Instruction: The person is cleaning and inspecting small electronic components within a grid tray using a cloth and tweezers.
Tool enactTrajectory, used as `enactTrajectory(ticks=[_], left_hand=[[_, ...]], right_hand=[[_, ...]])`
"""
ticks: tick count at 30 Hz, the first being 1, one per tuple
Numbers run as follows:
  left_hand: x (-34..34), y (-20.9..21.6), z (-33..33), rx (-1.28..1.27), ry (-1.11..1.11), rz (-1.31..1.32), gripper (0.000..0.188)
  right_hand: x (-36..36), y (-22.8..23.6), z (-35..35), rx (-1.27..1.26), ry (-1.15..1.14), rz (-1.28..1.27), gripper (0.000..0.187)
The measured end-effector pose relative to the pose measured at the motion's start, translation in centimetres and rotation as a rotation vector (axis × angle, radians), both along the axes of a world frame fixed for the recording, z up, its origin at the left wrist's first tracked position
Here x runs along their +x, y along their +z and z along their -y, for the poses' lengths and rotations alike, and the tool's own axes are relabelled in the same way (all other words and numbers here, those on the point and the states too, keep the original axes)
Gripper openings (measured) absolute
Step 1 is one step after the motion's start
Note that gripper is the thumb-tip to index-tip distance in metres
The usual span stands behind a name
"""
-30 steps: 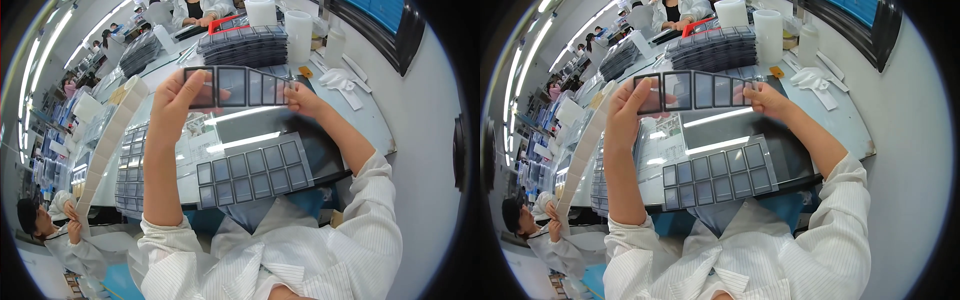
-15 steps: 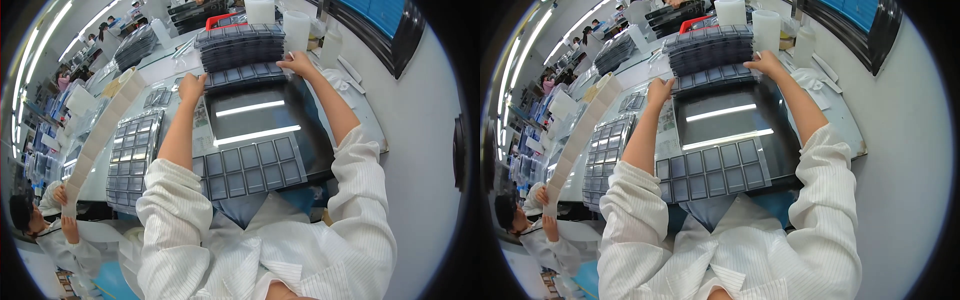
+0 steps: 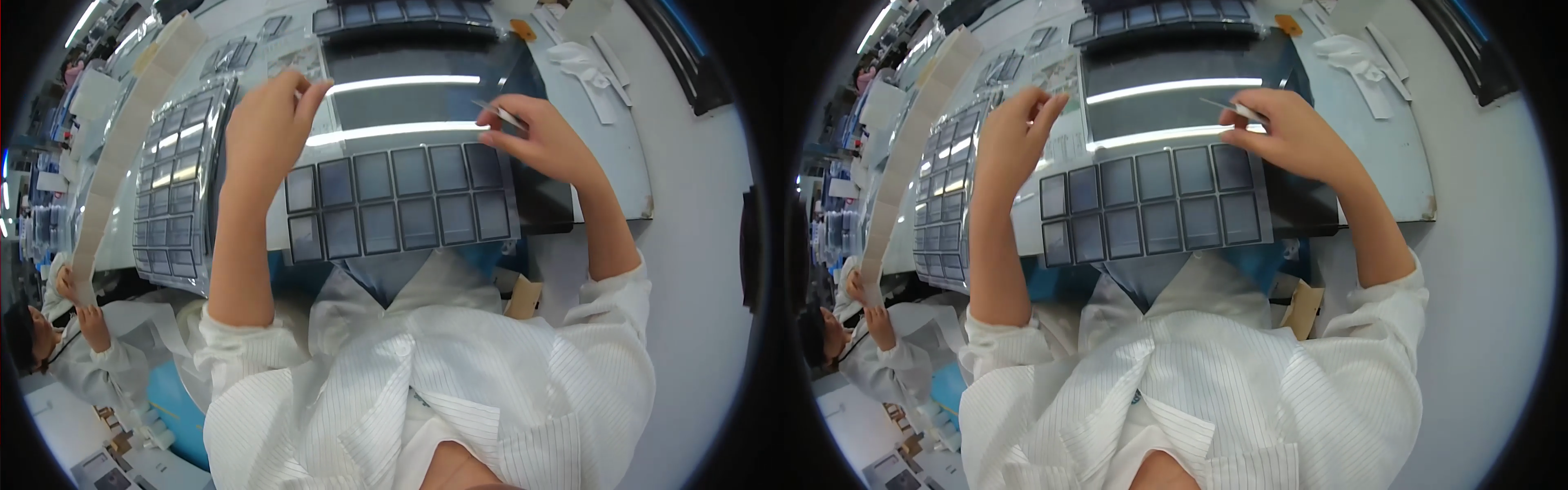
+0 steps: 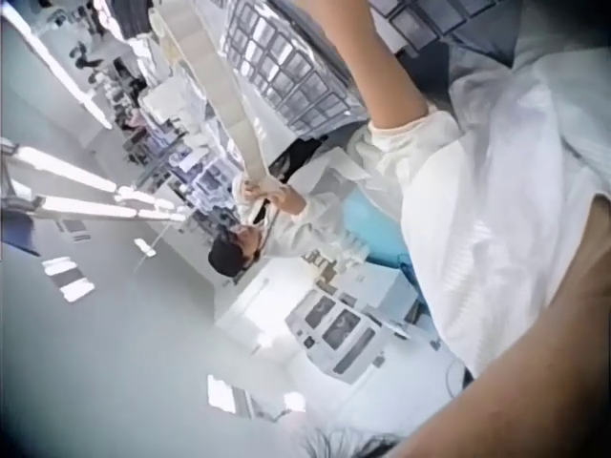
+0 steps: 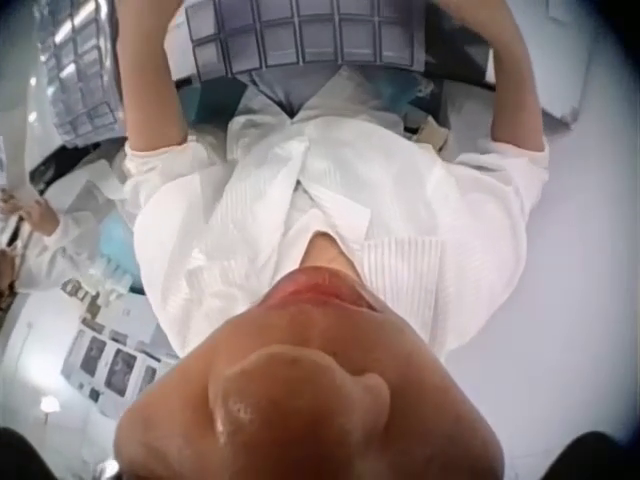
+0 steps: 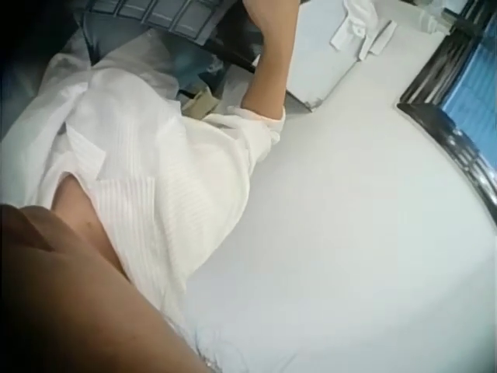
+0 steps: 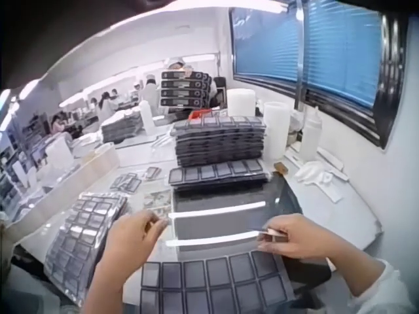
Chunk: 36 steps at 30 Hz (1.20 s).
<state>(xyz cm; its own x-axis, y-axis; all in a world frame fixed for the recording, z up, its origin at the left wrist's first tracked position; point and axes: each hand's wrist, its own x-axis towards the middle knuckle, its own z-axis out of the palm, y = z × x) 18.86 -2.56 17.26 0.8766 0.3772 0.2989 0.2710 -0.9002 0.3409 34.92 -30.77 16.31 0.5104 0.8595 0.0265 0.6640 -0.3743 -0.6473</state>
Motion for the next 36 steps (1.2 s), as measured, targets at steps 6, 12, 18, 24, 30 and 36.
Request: enactTrajectory(ticks=[6,12,18,24,30,36], left_hand=[[-12.2,-1.9,3.1,-0.202,0.292,0.027,0.017],[-16.1,-6.7,4.7,-0.648,0.338,0.113,0.035],[-15.8,-7.8,3.5,-1.059,0.23,0.246,0.045],[-14.7,-6.6,3.2,-1.182,0.255,0.243,0.05],[-17.1,-5.9,2.2,-1.474,0.071,0.052,0.059],[-17.0,-7.8,2.3,-1.541,-0.069,0.098,0.066]], right_hand=[[-6.0,-2.8,3.8,0.153,0.146,0.271,0.043],[-9.7,-4.6,3.1,0.096,0.31,0.554,0.052],[-10.1,-4.3,2.9,0.067,0.36,0.668,0.047],[-9.9,-3.0,2.4,0.121,0.399,0.754,0.042],[-11.2,-2.0,4.0,0.172,0.498,0.614,0.04],[-11.2,-0.9,3.5,0.062,0.473,0.253,0.034]])
